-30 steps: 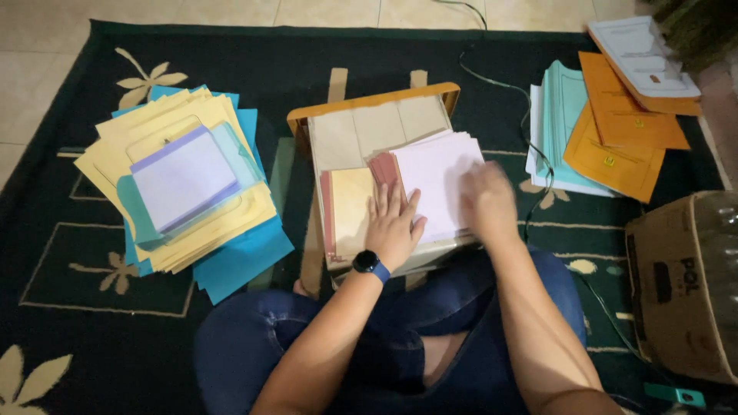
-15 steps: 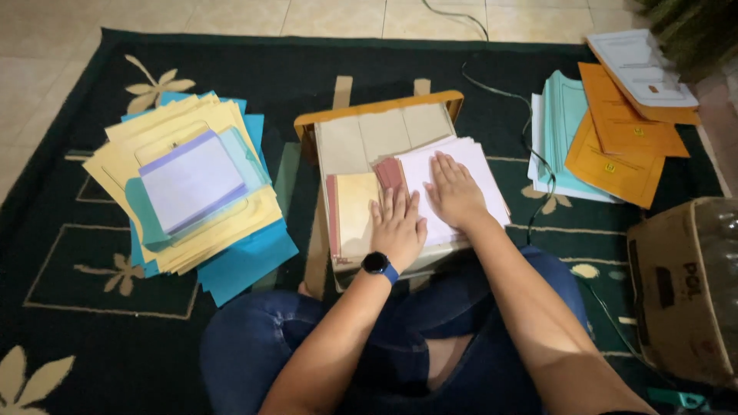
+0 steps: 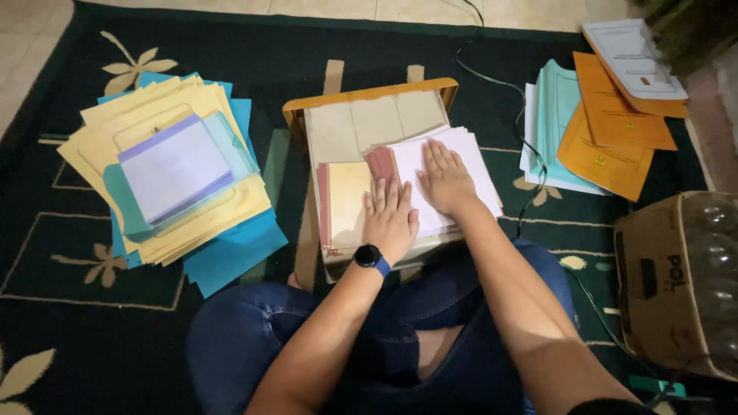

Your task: Manually collating and inserting small paper booklets into a cardboard organizer tray while sitting on the floor.

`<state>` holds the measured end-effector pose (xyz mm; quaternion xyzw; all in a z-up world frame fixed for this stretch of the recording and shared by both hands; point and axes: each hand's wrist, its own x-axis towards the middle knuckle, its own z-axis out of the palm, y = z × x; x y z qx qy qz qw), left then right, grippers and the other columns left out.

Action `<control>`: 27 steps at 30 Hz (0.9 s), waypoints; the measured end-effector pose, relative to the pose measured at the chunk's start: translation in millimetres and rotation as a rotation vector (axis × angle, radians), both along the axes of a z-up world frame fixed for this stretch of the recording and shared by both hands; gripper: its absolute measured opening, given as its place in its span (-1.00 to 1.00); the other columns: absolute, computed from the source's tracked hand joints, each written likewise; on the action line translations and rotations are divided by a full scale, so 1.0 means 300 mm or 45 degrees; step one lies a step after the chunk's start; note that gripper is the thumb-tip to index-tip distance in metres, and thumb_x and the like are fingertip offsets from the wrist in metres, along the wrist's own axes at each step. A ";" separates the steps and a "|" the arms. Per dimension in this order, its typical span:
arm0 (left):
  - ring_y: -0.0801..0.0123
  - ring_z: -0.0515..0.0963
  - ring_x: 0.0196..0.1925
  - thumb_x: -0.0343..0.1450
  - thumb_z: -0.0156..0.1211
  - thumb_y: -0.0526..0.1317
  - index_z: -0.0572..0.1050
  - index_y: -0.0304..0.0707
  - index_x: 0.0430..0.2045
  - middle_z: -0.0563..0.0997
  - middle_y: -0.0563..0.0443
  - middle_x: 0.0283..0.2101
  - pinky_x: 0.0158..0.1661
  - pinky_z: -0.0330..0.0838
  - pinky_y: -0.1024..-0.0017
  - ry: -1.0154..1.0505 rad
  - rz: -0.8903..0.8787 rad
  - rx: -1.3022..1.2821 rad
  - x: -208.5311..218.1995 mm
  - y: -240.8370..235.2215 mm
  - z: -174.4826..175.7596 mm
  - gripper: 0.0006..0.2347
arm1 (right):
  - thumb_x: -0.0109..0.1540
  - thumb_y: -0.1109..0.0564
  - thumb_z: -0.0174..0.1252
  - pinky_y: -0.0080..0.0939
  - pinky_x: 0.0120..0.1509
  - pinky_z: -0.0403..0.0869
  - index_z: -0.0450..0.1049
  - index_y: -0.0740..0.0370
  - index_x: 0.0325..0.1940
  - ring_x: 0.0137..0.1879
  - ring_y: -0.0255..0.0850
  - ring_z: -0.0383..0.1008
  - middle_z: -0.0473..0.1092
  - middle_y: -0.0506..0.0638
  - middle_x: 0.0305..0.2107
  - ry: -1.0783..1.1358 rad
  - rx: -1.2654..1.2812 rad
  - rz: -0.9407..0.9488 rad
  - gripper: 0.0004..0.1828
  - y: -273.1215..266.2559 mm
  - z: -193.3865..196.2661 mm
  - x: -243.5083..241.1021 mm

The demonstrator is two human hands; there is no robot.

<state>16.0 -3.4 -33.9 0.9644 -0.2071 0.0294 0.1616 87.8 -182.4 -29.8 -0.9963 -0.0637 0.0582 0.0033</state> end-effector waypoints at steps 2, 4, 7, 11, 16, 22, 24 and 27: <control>-0.14 -0.07 0.57 0.53 -0.24 -0.01 0.12 -0.17 0.43 0.03 -0.23 0.53 0.41 -0.20 -0.21 -0.003 0.003 0.018 0.000 0.001 0.005 -0.47 | 0.46 -0.20 -0.44 -0.01 0.67 -0.17 -0.09 0.19 0.63 0.67 -0.10 -0.21 -0.14 0.07 0.57 -0.064 0.045 -0.022 -0.29 0.036 0.044 -0.073; -0.14 -0.07 0.57 0.53 -0.26 0.01 0.12 -0.16 0.43 0.03 -0.23 0.53 0.40 -0.20 -0.22 0.003 0.013 0.037 0.010 0.004 -0.003 -0.47 | 0.46 -0.15 -0.35 0.01 0.66 -0.11 0.00 0.21 0.61 0.66 -0.10 -0.14 -0.06 0.07 0.55 -0.120 0.091 -0.037 -0.32 0.058 0.041 -0.124; -0.11 0.02 0.56 0.51 -0.20 0.13 0.19 -0.16 0.39 0.10 -0.21 0.51 0.39 -0.15 -0.26 0.013 -0.011 0.003 0.075 0.045 -0.046 -0.43 | 0.35 0.12 0.02 -0.01 0.61 0.06 0.40 0.23 0.39 0.54 -0.11 0.19 0.32 0.08 0.36 -0.453 0.190 -0.085 -0.50 0.090 -0.026 -0.167; -0.09 0.56 0.07 0.38 0.18 0.00 0.46 -0.30 0.16 0.59 -0.29 -0.02 0.02 0.42 -0.03 -0.346 0.371 -0.180 0.124 0.282 -0.008 -0.50 | 0.21 0.10 0.13 -0.02 0.32 0.40 0.52 0.16 0.14 0.18 0.04 0.49 0.50 0.13 -0.04 -0.441 0.507 0.089 -0.60 0.286 0.063 -0.307; -0.04 0.68 -0.29 0.36 0.04 0.20 0.60 -0.13 -0.32 0.58 -0.07 -0.28 -0.35 0.55 0.06 0.092 0.729 0.057 0.228 0.456 -0.180 -0.59 | 0.28 0.06 0.09 -0.03 0.26 0.47 0.32 0.30 0.41 0.23 0.08 0.50 0.43 0.28 0.16 -0.274 0.373 0.140 -0.40 0.452 -0.025 -0.389; 0.03 0.71 -0.10 0.43 0.07 -0.14 0.61 -0.30 -0.23 0.66 -0.13 -0.24 -0.15 0.60 0.11 0.343 0.610 -0.003 0.145 0.412 0.083 -0.76 | 0.28 0.09 0.14 -0.01 0.33 0.42 0.37 0.44 0.33 0.30 0.14 0.43 0.42 0.37 0.15 -0.418 0.300 0.212 -0.43 0.488 -0.001 -0.400; 0.00 0.70 -0.08 0.44 0.05 -0.22 0.55 -0.33 -0.09 0.68 -0.17 -0.21 -0.12 0.61 0.10 0.350 0.674 -0.109 0.129 0.418 0.110 -0.75 | 0.29 0.06 0.11 0.01 0.37 0.39 0.36 0.43 0.34 0.32 0.16 0.41 0.41 0.36 0.17 -0.371 0.386 0.210 -0.42 0.482 0.013 -0.402; 0.01 0.72 -0.14 0.42 0.15 -0.14 0.59 -0.26 -0.19 0.70 -0.11 -0.28 -0.17 0.62 0.10 0.380 0.647 -0.037 0.111 0.425 0.215 -0.78 | 0.33 -0.07 0.07 -0.02 0.32 0.43 0.38 0.28 0.37 0.31 0.07 0.42 0.41 0.25 0.19 -0.260 0.503 0.113 -0.42 0.471 0.054 -0.409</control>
